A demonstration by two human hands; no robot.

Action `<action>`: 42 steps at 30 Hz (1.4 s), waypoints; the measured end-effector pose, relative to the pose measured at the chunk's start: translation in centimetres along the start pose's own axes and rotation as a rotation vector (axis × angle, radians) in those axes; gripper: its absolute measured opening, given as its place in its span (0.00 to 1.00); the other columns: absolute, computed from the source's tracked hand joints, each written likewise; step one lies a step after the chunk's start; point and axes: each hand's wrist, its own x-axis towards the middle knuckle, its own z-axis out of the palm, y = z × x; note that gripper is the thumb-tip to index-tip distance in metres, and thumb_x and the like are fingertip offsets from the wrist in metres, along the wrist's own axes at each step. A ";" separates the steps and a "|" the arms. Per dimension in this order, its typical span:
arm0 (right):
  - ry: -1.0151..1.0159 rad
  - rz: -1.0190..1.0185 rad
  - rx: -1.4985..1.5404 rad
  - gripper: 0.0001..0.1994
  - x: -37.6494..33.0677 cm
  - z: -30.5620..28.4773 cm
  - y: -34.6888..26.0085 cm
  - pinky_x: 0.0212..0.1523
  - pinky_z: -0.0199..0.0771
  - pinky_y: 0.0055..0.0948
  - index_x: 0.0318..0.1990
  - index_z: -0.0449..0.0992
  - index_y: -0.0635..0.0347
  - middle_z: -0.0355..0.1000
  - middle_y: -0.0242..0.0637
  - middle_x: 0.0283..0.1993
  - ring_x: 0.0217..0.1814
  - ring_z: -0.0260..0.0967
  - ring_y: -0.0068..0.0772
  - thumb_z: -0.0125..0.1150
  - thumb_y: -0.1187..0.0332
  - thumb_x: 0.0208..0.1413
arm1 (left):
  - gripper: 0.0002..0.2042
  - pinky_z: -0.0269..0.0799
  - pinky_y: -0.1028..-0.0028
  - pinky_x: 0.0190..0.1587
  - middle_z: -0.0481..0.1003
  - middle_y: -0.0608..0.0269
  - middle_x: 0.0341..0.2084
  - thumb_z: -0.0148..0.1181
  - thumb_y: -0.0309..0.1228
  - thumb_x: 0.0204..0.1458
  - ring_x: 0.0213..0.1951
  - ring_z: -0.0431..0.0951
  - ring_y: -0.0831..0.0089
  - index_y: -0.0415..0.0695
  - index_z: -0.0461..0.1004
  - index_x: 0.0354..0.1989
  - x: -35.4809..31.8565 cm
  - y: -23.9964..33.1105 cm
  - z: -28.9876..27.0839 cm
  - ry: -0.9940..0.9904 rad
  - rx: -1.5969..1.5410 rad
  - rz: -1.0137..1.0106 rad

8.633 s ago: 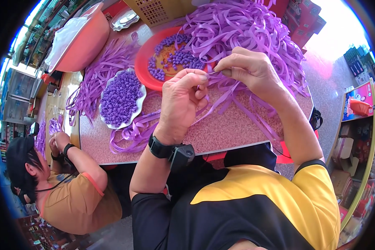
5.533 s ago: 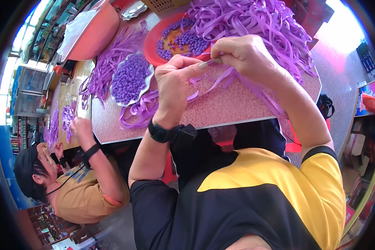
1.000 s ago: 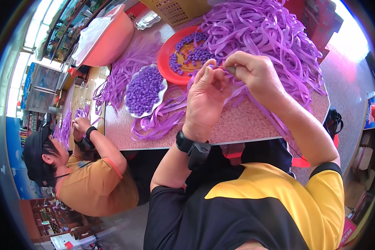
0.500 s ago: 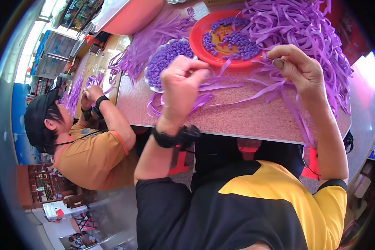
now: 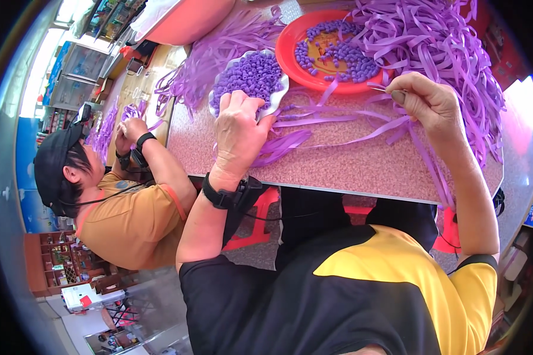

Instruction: Weaving purple ribbons and beads onto a red circular frame to assemble a craft item.

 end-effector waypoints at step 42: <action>-0.028 -0.101 -0.028 0.02 -0.4 -0.5 -0.7 0.37 0.69 0.20 0.37 0.76 0.68 0.72 0.34 0.30 0.33 0.69 0.21 0.61 0.80 0.56 | 0.11 0.69 0.63 0.39 0.71 0.61 0.27 0.72 0.27 0.37 0.35 0.72 0.61 0.44 0.80 0.32 0.1 0.5 0.4 -0.028 -0.128 -0.132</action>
